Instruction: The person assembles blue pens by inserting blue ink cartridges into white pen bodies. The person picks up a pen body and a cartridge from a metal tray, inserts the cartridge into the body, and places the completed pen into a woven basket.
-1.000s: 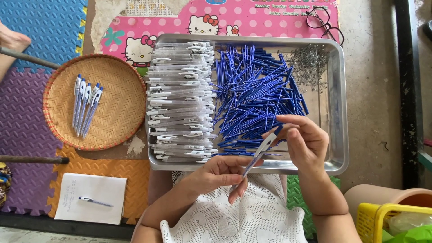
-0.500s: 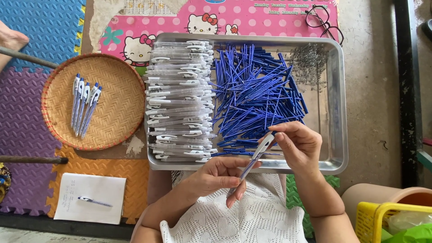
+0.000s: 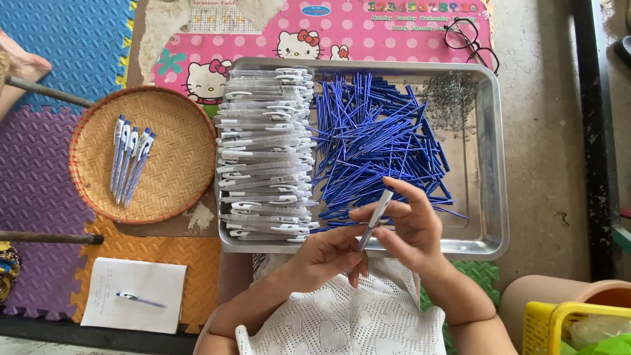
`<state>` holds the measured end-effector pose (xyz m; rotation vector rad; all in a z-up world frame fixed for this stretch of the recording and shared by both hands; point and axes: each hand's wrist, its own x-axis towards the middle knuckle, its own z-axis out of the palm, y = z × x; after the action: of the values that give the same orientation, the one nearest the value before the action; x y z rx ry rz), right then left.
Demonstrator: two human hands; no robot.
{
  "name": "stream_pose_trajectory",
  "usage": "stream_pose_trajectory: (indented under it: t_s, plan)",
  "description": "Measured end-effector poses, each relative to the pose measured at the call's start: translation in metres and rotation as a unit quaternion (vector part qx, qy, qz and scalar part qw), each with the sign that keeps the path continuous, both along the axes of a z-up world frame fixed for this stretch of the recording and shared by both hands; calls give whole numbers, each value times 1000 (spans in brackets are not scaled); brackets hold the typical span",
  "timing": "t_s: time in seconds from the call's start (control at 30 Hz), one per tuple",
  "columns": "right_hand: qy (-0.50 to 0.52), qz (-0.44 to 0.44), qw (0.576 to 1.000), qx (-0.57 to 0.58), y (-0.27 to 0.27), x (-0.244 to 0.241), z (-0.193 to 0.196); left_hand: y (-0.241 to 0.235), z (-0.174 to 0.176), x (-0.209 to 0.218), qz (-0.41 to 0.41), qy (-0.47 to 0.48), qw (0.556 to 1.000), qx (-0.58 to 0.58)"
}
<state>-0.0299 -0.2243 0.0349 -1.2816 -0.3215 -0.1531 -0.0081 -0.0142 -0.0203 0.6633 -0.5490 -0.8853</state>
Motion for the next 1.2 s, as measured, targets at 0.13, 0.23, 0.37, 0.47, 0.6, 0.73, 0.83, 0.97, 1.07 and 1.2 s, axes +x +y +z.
stream_pose_trajectory:
  t_s: [0.13, 0.23, 0.37, 0.47, 0.6, 0.73, 0.83, 0.97, 1.07, 1.2]
  plan:
    - [-30, -34, 998, -52, 10, 0, -3, 1, 6, 3, 63, -105, 989, 83]
    - [-34, -33, 997, -57, 11, 1, -2, 0, 7, 5, 81, -143, 981, 102]
    - [21, 36, 999, -5, 3, 2, 5, 5, 7, 13, 121, -268, 941, 168]
    - [-41, 79, 993, 76, -5, 19, -25, 3, -4, 20, 204, -305, 915, 166]
    - [-20, 122, 986, 112, -15, 17, -40, 7, 4, 22, 227, -330, 898, 185]
    - [28, 140, 972, 186, -21, 11, -56, 5, 3, 19, 223, -321, 901, 188]
    - [34, 129, 975, 176, -27, 9, -73, 2, 4, 16, 233, -300, 907, 183]
    - [18, 73, 992, 102, -5, -1, -39, 3, 7, 15, 178, -299, 910, 225]
    - [3, -64, 997, -48, 2, -13, -58, 7, 8, 13, 136, -273, 927, 218]
    - [41, -7, 999, -4, 5, -10, -49, 14, -3, 15, 135, -261, 928, 230]
